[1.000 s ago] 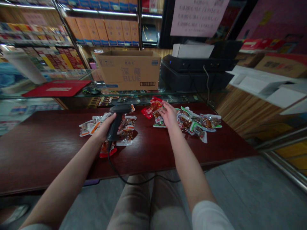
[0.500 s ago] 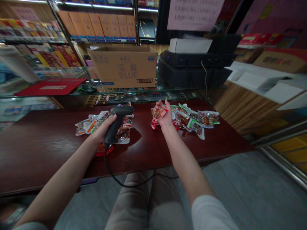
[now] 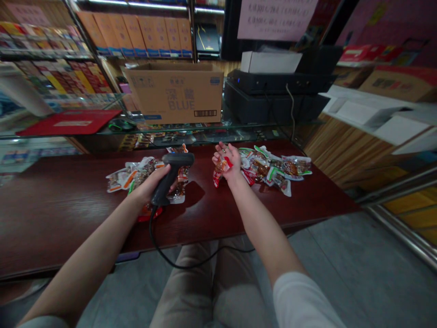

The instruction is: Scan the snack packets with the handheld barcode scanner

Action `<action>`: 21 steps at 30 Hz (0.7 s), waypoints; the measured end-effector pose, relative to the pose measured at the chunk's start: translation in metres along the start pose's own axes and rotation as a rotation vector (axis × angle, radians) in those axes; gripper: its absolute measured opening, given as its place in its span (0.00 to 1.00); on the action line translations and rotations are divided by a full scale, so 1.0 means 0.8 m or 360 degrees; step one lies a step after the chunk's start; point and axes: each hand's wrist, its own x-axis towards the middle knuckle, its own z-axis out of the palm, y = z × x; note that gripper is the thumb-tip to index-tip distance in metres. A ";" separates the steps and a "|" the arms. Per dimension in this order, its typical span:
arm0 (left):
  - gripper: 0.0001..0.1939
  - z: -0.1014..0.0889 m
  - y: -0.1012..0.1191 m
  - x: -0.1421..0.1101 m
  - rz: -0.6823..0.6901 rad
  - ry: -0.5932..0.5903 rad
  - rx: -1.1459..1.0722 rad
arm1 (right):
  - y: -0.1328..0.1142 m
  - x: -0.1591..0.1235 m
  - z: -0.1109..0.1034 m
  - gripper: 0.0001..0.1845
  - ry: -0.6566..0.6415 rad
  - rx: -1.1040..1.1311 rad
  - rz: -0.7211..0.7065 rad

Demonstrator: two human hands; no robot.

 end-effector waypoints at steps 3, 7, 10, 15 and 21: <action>0.29 0.004 0.003 -0.002 -0.0003 -0.0019 -0.0018 | 0.003 0.001 0.002 0.13 -0.0031 0.0075 0.0054; 0.29 0.005 0.002 -0.003 0.0001 -0.0062 -0.0048 | 0.004 -0.001 0.010 0.11 -0.0085 0.0039 0.0126; 0.30 0.004 0.001 -0.002 -0.0019 -0.0077 -0.0042 | 0.004 -0.004 0.016 0.11 -0.0116 0.0024 0.0144; 0.33 0.003 0.002 -0.003 -0.0017 -0.0124 -0.0015 | 0.007 -0.005 0.021 0.16 -0.0168 -0.0019 0.0125; 0.34 0.004 0.001 -0.002 0.0047 -0.0159 -0.0009 | 0.013 -0.003 0.019 0.22 -0.0200 -0.0110 0.0109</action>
